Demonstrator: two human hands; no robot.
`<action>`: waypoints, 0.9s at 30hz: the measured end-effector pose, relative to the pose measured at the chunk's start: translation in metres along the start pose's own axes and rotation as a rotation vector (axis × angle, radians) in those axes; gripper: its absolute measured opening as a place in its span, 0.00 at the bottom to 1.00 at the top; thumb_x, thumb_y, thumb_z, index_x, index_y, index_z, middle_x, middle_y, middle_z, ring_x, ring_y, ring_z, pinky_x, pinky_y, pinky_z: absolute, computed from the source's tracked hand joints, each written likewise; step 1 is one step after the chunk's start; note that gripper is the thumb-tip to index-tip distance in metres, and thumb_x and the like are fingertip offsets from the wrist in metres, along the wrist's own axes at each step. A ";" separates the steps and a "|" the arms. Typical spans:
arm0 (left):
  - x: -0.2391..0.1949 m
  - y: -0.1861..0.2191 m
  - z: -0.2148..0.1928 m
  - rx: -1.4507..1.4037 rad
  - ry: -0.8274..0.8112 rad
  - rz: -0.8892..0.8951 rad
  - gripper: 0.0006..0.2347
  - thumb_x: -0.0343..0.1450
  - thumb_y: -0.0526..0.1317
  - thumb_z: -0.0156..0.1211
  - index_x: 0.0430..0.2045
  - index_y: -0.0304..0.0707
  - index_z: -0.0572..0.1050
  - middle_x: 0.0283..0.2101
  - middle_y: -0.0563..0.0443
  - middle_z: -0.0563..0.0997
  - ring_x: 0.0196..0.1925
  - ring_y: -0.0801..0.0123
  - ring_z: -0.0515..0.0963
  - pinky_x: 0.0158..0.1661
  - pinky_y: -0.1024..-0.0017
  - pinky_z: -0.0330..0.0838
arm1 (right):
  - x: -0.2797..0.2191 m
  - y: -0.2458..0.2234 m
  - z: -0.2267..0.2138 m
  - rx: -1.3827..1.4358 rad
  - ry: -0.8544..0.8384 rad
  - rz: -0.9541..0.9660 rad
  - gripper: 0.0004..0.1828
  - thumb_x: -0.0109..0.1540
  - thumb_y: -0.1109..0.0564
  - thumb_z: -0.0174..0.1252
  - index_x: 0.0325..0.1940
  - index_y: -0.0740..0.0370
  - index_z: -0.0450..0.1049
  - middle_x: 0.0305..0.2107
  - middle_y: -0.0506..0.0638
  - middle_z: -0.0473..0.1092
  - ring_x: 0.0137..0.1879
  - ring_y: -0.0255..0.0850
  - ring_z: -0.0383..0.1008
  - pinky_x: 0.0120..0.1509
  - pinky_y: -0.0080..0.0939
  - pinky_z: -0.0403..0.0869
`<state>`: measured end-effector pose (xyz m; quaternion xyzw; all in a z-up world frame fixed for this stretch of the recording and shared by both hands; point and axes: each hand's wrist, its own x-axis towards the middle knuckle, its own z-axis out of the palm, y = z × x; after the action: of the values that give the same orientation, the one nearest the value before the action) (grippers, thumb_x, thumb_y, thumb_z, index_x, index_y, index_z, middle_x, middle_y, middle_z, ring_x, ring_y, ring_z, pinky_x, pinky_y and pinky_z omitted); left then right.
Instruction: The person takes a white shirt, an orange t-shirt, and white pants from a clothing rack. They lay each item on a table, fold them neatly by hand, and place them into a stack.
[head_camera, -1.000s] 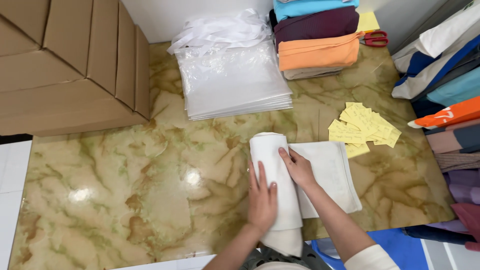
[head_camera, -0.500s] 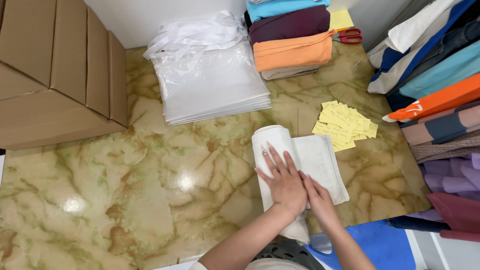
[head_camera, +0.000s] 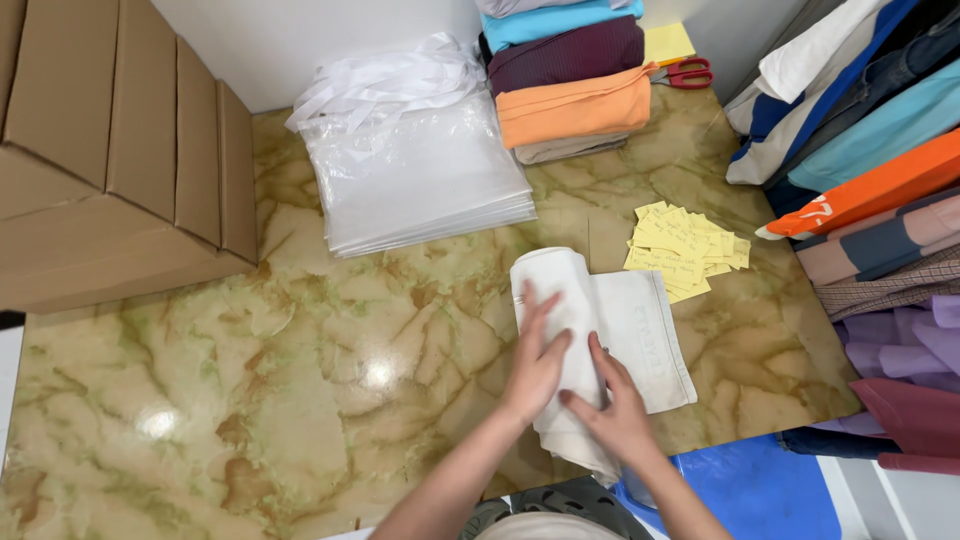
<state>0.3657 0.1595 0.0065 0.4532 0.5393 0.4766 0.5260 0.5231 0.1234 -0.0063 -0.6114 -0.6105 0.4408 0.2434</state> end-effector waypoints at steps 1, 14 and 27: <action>-0.008 -0.001 -0.005 0.000 0.168 0.045 0.22 0.76 0.36 0.53 0.67 0.43 0.65 0.82 0.47 0.44 0.83 0.62 0.42 0.76 0.62 0.40 | 0.000 -0.005 -0.007 0.104 0.039 0.104 0.49 0.52 0.53 0.71 0.78 0.39 0.63 0.67 0.46 0.69 0.71 0.35 0.69 0.72 0.39 0.68; -0.020 0.006 0.099 0.649 0.000 -0.120 0.42 0.77 0.50 0.53 0.75 0.27 0.30 0.78 0.26 0.22 0.80 0.30 0.26 0.73 0.40 0.28 | 0.031 0.128 -0.058 0.471 0.136 0.313 0.26 0.55 0.60 0.55 0.57 0.68 0.79 0.66 0.51 0.69 0.71 0.40 0.66 0.75 0.39 0.63; 0.014 0.004 0.190 0.780 -0.305 -0.133 0.28 0.81 0.39 0.34 0.78 0.35 0.36 0.78 0.23 0.20 0.74 0.17 0.16 0.67 0.27 0.13 | -0.010 -0.021 -0.117 0.036 0.360 0.069 0.28 0.70 0.46 0.52 0.74 0.52 0.67 0.66 0.67 0.65 0.75 0.66 0.59 0.76 0.68 0.59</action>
<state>0.5553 0.1804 0.0096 0.6479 0.6233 0.1294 0.4183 0.6108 0.1447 0.0713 -0.6966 -0.5278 0.3429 0.3444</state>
